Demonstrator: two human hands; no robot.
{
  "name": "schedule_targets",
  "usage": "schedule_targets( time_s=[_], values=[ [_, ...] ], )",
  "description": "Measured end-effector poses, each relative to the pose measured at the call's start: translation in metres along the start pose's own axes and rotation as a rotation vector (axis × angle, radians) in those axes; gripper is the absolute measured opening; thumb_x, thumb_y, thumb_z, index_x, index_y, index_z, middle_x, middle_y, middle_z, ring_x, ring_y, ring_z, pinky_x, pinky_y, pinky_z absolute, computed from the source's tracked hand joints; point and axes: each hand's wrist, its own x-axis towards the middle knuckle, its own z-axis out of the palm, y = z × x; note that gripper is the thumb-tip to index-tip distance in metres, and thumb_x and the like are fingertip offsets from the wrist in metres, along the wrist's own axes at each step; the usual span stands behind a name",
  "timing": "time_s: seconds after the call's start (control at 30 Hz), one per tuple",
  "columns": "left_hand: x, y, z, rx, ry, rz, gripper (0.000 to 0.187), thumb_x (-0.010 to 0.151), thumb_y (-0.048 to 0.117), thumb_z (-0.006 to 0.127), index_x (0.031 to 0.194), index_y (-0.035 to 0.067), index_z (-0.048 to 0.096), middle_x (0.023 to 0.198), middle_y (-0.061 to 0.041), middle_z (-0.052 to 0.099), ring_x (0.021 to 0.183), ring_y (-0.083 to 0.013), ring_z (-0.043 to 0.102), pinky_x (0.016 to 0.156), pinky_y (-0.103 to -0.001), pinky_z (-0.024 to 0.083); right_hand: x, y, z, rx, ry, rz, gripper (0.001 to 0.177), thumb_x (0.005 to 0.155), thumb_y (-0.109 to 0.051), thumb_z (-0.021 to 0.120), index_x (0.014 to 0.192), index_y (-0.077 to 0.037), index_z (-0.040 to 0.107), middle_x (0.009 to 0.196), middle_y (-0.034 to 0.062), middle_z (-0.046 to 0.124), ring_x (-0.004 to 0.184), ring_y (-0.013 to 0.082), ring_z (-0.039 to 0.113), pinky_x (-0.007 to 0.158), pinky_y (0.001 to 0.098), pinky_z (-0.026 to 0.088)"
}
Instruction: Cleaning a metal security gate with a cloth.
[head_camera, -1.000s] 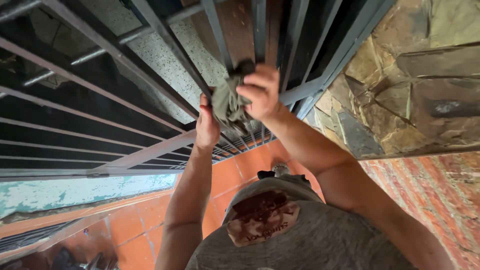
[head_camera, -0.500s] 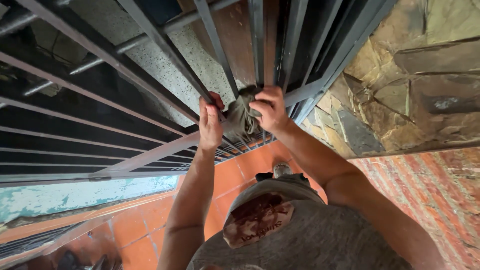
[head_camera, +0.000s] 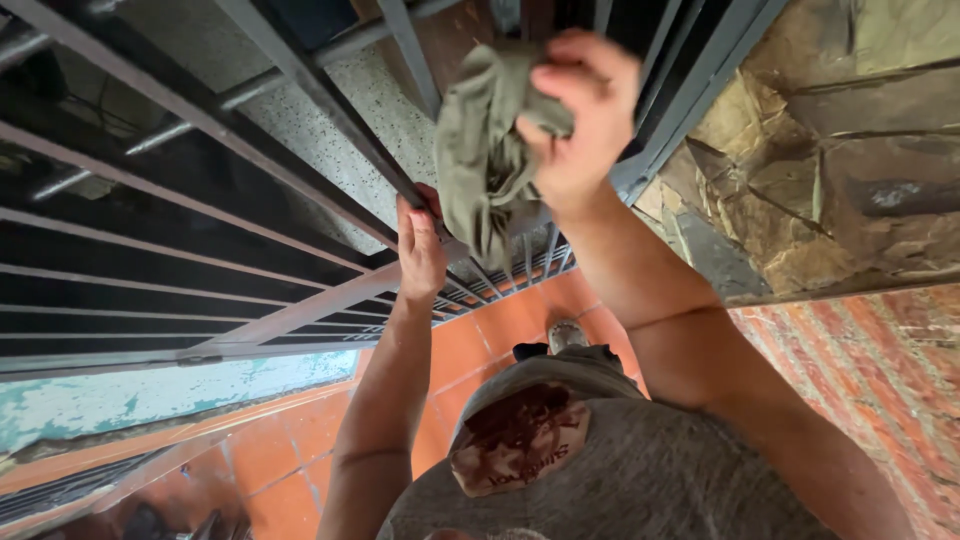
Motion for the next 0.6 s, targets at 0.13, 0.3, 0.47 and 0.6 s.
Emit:
schedule_targets(
  time_s=[0.13, 0.3, 0.47, 0.6],
  values=[
    [0.000, 0.008, 0.005, 0.000, -0.020, 0.009, 0.044, 0.115, 0.047, 0.035, 0.122, 0.006, 0.049, 0.099, 0.000, 0.046, 0.089, -0.0110, 0.040, 0.083, -0.027, 0.036, -0.013, -0.009, 0.010, 0.051, -0.064, 0.008, 0.041, 0.083, -0.003, 0.085, 0.119, -0.005, 0.065, 0.128, 0.0181, 0.061, 0.118, 0.0368, 0.067, 0.099, 0.0447, 0.058],
    [0.005, 0.015, 0.003, -0.057, -0.015, -0.036, 0.042, 0.115, 0.045, 0.035, 0.123, 0.006, 0.048, 0.101, -0.001, 0.047, 0.092, -0.0128, 0.042, 0.086, -0.028, 0.038, -0.120, 0.042, 0.007, 0.006, -0.176, 0.096, 0.053, 0.078, 0.002, 0.088, 0.122, -0.007, 0.060, 0.124, 0.0199, 0.061, 0.110, 0.0366, 0.068, 0.091, 0.0382, 0.060],
    [0.005, 0.004, 0.004, -0.023, 0.013, -0.018, 0.041, 0.116, 0.044, 0.035, 0.123, 0.006, 0.048, 0.099, -0.001, 0.046, 0.091, -0.0132, 0.041, 0.086, -0.029, 0.038, -0.156, 0.047, -0.003, 0.030, -0.382, 0.129, 0.055, 0.073, 0.007, 0.080, 0.121, -0.005, 0.056, 0.123, 0.0216, 0.056, 0.110, 0.0402, 0.062, 0.096, 0.0449, 0.054],
    [0.007, -0.001, 0.004, -0.026, 0.003, 0.021, 0.039, 0.116, 0.043, 0.035, 0.121, 0.006, 0.049, 0.100, -0.001, 0.047, 0.091, -0.0134, 0.043, 0.086, -0.029, 0.039, -0.130, 0.042, 0.013, 0.011, -0.253, 0.136, 0.046, 0.084, 0.006, 0.085, 0.119, -0.007, 0.058, 0.124, 0.0187, 0.057, 0.110, 0.0344, 0.062, 0.093, 0.0406, 0.055]
  ],
)
